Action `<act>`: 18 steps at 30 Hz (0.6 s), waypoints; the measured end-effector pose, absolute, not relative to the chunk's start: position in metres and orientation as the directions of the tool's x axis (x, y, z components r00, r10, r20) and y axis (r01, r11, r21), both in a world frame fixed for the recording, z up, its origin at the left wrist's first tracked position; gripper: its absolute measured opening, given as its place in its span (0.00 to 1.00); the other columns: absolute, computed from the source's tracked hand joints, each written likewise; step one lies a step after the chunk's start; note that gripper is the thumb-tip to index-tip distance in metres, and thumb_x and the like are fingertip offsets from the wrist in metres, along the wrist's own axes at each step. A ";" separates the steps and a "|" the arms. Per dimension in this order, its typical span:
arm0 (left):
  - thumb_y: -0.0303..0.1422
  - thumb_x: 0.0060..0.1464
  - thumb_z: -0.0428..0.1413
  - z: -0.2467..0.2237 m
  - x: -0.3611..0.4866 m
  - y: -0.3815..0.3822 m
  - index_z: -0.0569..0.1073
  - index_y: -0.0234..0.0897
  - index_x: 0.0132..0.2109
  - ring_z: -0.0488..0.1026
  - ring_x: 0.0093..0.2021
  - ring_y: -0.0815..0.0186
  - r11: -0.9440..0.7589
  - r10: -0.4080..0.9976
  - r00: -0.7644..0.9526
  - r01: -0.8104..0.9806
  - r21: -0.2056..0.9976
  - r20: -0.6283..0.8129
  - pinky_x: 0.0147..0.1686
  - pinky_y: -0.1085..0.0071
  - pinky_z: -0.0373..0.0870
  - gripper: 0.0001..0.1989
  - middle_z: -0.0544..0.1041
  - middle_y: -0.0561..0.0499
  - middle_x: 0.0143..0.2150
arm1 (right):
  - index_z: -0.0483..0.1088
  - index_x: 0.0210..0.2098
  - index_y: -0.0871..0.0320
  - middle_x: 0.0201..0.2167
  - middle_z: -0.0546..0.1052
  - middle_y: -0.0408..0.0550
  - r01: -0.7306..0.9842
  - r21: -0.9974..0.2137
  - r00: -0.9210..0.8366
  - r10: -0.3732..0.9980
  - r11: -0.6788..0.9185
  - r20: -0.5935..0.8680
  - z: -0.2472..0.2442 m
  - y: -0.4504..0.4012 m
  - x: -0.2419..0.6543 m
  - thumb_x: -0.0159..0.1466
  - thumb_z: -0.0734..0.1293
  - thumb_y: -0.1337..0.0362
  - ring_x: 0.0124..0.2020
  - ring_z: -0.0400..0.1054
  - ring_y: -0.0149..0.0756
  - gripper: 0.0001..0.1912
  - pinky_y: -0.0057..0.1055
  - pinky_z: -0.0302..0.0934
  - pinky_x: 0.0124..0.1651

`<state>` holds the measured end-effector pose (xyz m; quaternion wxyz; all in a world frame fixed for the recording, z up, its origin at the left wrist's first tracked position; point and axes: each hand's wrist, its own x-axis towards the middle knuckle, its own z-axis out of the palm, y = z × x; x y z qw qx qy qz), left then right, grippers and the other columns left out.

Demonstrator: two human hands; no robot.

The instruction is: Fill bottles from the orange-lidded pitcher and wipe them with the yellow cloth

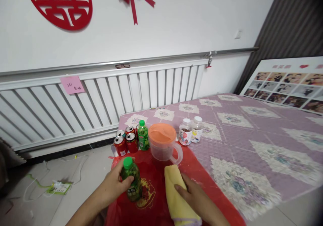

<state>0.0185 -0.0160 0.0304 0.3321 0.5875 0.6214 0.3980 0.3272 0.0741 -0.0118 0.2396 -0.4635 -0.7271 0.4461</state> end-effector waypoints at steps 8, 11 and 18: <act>0.37 0.52 0.59 0.032 0.019 -0.019 0.66 0.40 0.60 0.72 0.51 0.54 -0.008 0.993 -0.102 0.440 0.898 0.058 0.53 0.62 0.68 0.28 0.76 0.45 0.51 | 0.69 0.56 0.59 0.54 0.75 0.57 0.529 -0.824 -0.438 0.897 0.204 -0.058 -0.012 0.073 0.335 0.62 0.62 0.57 0.51 0.72 0.49 0.25 0.42 0.63 0.53; 0.38 0.52 0.59 0.031 0.018 -0.020 0.65 0.41 0.60 0.72 0.50 0.55 -0.007 0.993 -0.100 0.440 0.898 0.056 0.53 0.62 0.68 0.28 0.76 0.45 0.51 | 0.70 0.53 0.57 0.52 0.77 0.55 0.525 -0.828 -0.450 0.890 0.197 -0.074 -0.012 0.073 0.343 0.63 0.60 0.55 0.48 0.73 0.47 0.23 0.40 0.65 0.50; 0.38 0.52 0.59 0.032 0.019 -0.019 0.66 0.41 0.60 0.73 0.51 0.54 0.000 0.995 -0.094 0.437 0.900 0.046 0.52 0.62 0.69 0.27 0.77 0.45 0.51 | 0.67 0.55 0.61 0.54 0.74 0.59 0.757 -0.604 -0.239 0.966 0.248 0.097 -0.035 0.080 0.361 0.56 0.65 0.58 0.53 0.71 0.50 0.28 0.42 0.64 0.54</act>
